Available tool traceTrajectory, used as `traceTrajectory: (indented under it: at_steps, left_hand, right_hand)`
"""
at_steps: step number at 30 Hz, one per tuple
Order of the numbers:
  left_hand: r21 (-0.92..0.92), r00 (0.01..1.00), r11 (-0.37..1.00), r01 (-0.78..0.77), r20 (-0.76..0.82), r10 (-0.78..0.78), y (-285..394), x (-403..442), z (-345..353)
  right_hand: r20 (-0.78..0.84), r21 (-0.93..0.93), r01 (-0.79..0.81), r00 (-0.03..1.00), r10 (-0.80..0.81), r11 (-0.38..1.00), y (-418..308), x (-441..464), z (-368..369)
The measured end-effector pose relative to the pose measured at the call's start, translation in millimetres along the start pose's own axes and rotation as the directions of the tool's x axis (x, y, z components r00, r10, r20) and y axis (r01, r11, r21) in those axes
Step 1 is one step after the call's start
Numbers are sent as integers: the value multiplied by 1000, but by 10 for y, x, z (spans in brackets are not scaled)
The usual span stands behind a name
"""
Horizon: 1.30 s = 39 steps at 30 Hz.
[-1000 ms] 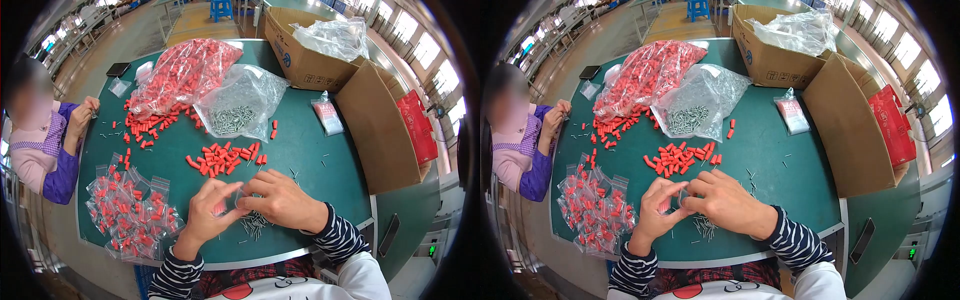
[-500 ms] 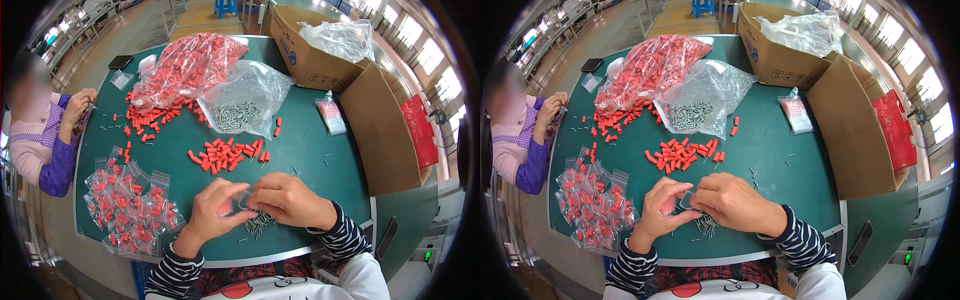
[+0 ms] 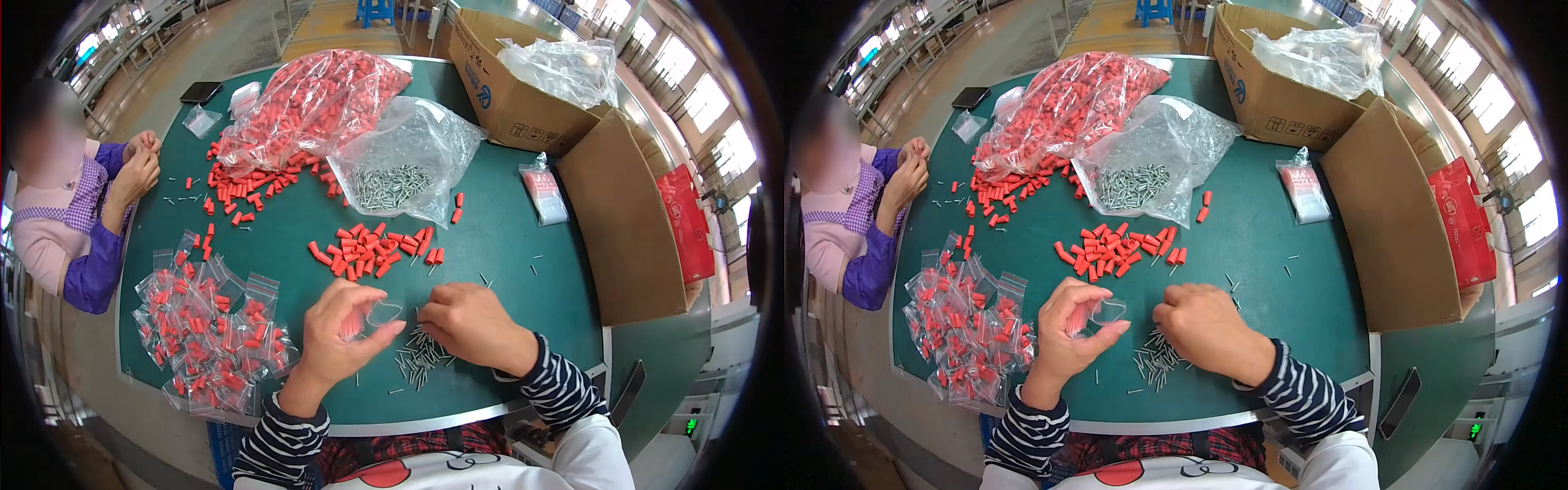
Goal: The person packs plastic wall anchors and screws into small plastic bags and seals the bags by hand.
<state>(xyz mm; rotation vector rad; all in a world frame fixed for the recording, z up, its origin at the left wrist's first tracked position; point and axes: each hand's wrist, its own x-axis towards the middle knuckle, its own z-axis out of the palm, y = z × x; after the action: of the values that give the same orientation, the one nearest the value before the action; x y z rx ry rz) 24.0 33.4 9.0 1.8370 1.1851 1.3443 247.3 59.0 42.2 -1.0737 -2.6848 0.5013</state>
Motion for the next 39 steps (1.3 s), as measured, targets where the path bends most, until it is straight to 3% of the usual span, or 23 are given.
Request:
traceTrajectory:
  at_steps: [2, 8, 11, 15, 19, 21, 24, 27, 30, 34, 37, 39]
  left_hand:
    - [22, 1000, 1000, -7, 10, 7, 7, 0, 16]
    - [38, 1000, 999, -7, 27, 6, 5, 1, 22]
    - [54, 999, 998, -35, 29, 33, -9, 7, 25]
    - [78, 999, 996, -48, 19, 46, -7, 17, 31]
    - [74, 999, 997, -13, 50, 9, 0, 4, 51]
    - [47, 996, 999, 16, 90, -20, 4, -18, 71]
    - [13, 991, 999, 42, 124, -43, 0, -50, 111]
    - [-14, 991, 999, 44, 129, -42, -13, -60, 136]
    - [-38, 994, 999, 24, 108, -20, -44, -62, 153]
    - [-4, 991, 997, 74, 115, -73, -27, -65, 141]
    - [27, 992, 999, 48, 116, -50, 24, -40, 133]
    - [31, 991, 999, 34, 130, -38, 21, -41, 122]
  right_hand:
    - [85, -102, 40, 996, -31, 994, -8, 30, 80]
    - [93, -297, 111, 992, -87, 948, -108, 59, 214]
    - [108, -228, 80, 992, -57, 970, -104, 90, 196]
    - [-28, 92, 21, 999, -18, 996, 22, 19, 140]
    - [-188, 446, -14, 976, 109, 895, 89, -55, 120]
    - [-251, 568, -6, 951, 181, 823, 54, -46, 55]
    - [-301, 602, 16, 931, 209, 798, -49, 6, -59]
    - [-325, 611, 63, 929, 177, 789, -106, 40, -32]
    - [-390, 544, 222, 921, 10, 809, -71, 100, 47]
    - [-353, 542, -11, 904, 240, 840, -9, 58, -116]
    - [-367, 377, -83, 901, 231, 922, 280, 110, -80]
    - [-345, 218, -50, 930, 125, 975, 445, 138, 4]
